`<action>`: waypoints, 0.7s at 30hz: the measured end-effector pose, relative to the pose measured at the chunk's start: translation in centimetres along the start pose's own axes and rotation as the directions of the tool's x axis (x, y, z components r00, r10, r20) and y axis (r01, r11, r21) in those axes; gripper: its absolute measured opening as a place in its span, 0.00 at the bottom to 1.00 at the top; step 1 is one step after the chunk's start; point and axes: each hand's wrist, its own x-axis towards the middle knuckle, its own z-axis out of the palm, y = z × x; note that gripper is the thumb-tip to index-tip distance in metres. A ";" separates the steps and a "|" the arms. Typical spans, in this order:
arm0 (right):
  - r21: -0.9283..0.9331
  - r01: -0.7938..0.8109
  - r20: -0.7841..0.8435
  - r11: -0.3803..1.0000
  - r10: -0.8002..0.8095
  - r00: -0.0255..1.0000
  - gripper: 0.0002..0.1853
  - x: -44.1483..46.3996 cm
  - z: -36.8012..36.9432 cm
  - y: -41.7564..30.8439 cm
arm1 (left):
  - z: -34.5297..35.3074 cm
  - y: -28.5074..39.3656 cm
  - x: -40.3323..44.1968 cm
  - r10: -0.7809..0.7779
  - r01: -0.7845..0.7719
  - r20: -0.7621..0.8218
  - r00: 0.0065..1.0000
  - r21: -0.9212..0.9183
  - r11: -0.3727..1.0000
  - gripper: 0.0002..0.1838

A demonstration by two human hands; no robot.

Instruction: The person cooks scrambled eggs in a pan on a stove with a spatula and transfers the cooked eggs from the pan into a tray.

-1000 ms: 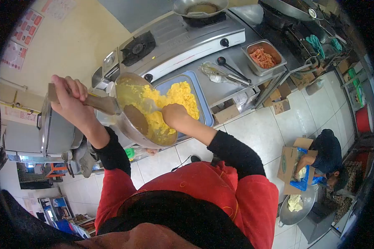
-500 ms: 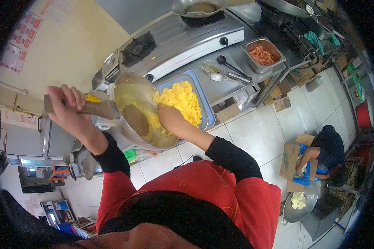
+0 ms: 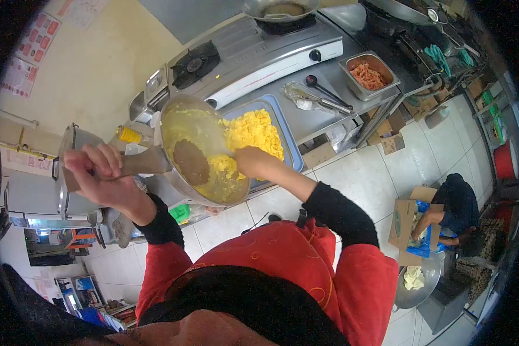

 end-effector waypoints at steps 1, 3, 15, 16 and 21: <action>0.001 -0.001 0.000 1.000 0.001 1.000 0.13 -0.2 0.2 0.6 | -0.1 0.0 -0.2 0.034 -0.034 -0.006 0.999 0.029 0.999 0.18; -0.186 -0.018 0.141 0.982 0.045 0.989 0.12 -0.6 0.3 1.5 | -0.6 0.1 -0.1 0.029 -0.029 0.006 1.000 0.031 0.999 0.18; -0.416 -0.075 -0.028 0.906 0.069 0.997 0.10 -3.3 -4.5 0.4 | -1.3 0.3 0.1 0.046 -0.042 0.061 0.997 -0.065 0.997 0.19; -0.416 -0.073 -0.023 0.907 0.070 0.997 0.10 -3.0 -4.4 0.4 | -1.4 0.3 0.0 0.065 -0.059 0.095 0.993 -0.074 0.996 0.19; -0.526 -0.135 -0.055 0.840 0.125 0.991 0.11 0.0 -3.6 0.3 | -1.5 0.2 0.2 0.047 -0.033 0.125 0.991 -0.113 0.993 0.19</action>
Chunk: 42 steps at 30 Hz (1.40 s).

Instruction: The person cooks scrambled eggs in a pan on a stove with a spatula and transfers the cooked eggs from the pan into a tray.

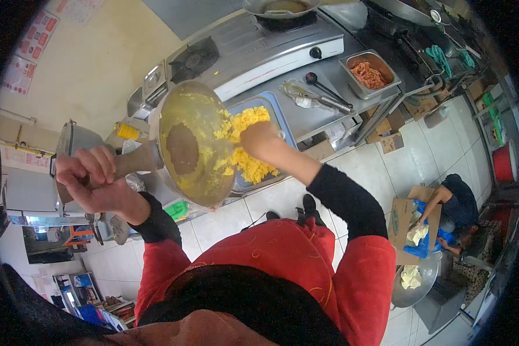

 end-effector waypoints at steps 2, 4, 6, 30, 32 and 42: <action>-0.003 -0.004 -0.001 1.000 0.004 1.000 0.11 0.3 -0.7 1.7 | -0.1 0.1 0.1 -0.008 0.008 -0.004 1.000 -0.019 1.000 0.19; -0.010 -0.001 0.002 1.000 0.001 1.000 0.11 0.2 -0.7 2.1 | -0.3 0.6 0.2 0.012 -0.012 -0.057 0.998 0.008 1.000 0.19; 0.126 0.145 -0.117 0.981 -0.131 0.984 0.10 -0.1 0.7 1.2 | -0.3 0.9 0.2 0.019 -0.018 -0.077 0.997 0.006 1.000 0.19; 0.198 0.094 -0.324 0.976 -0.025 0.946 0.10 -0.3 3.4 -1.8 | 0.8 1.7 0.0 0.036 -0.026 -0.124 0.992 0.082 0.996 0.19; 0.139 0.069 -0.203 0.988 -0.040 0.978 0.11 -1.5 2.1 0.6 | 0.9 1.6 0.1 0.036 -0.026 -0.122 0.992 0.087 0.996 0.19; 0.313 0.060 -0.430 0.948 0.085 0.899 0.13 0.4 4.8 -2.3 | 1.8 1.5 0.5 0.030 -0.009 -0.148 0.988 0.145 0.989 0.18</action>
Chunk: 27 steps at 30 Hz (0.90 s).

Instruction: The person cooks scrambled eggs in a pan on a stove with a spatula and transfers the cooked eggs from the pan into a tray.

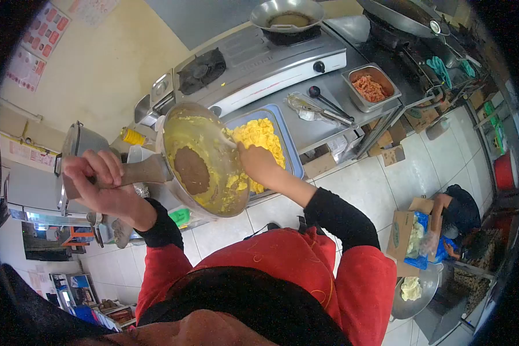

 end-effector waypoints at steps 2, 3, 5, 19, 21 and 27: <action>0.000 -0.021 0.132 1.000 0.021 0.991 0.12 -1.0 -1.0 1.9 | -0.1 -0.1 0.1 0.000 0.000 -0.019 1.000 0.036 0.999 0.19; -0.003 -0.043 0.267 0.999 0.043 0.963 0.12 -1.8 -2.0 2.8 | -0.6 -0.2 0.2 0.003 0.001 -0.057 0.998 0.062 0.998 0.19; -0.018 -0.050 0.307 0.999 0.053 0.950 0.13 -2.7 -4.0 4.3 | -1.5 -0.5 0.5 0.007 0.002 -0.095 0.995 0.093 0.996 0.19; 0.167 0.298 -0.164 0.940 -0.272 0.948 0.19 10.1 -2.1 2.0 | -10.9 -0.9 4.5 -0.162 0.197 0.127 0.979 -0.366 0.909 0.17; 0.041 0.460 -0.286 0.887 -0.431 0.856 0.22 11.2 -3.8 -0.4 | -12.2 -1.8 4.8 -0.153 0.192 0.133 0.979 -0.379 0.905 0.18; -0.029 0.403 -0.266 0.915 -0.395 0.879 0.20 12.5 -6.9 1.5 | -16.2 -2.8 5.0 -0.161 0.159 0.027 0.987 -0.401 0.902 0.19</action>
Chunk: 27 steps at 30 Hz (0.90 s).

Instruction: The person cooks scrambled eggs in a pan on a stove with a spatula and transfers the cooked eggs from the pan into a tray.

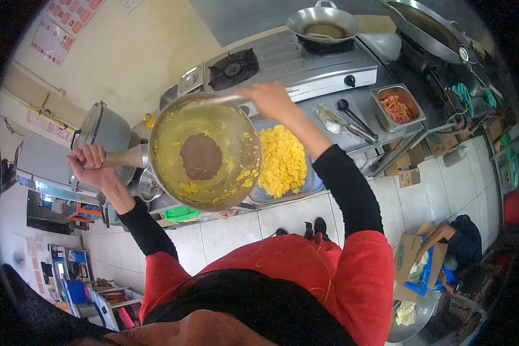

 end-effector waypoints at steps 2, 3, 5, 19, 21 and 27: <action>0.021 -0.150 0.024 0.988 0.149 0.988 0.18 0.4 -0.3 -0.5 | -0.6 -0.1 0.0 -0.022 0.022 0.002 1.000 -0.077 0.997 0.20; -0.066 0.020 -0.012 0.998 -0.021 1.000 0.18 1.3 -0.4 -1.7 | -0.6 -0.5 0.0 -0.021 0.021 0.003 1.000 -0.075 0.997 0.20; -0.203 0.320 -0.037 0.925 -0.334 0.942 0.18 2.5 0.5 -4.4 | -0.3 -1.5 0.0 -0.027 0.027 -0.003 1.000 -0.096 0.995 0.20; -0.246 0.456 -0.071 0.855 -0.485 0.871 0.14 -0.2 -1.3 -9.5 | -0.6 -3.1 0.3 -0.014 0.029 0.106 0.994 -0.144 0.989 0.19; -0.325 0.288 -0.072 0.901 -0.328 0.942 0.15 0.3 -3.6 -9.5 | -0.7 -3.1 -0.1 -0.019 0.035 0.117 0.993 -0.138 0.990 0.19; -0.480 0.447 0.186 0.755 -0.410 0.893 0.09 -1.8 -2.0 -13.5 | 0.4 -3.2 0.1 -0.005 0.020 0.103 0.995 -0.142 0.990 0.19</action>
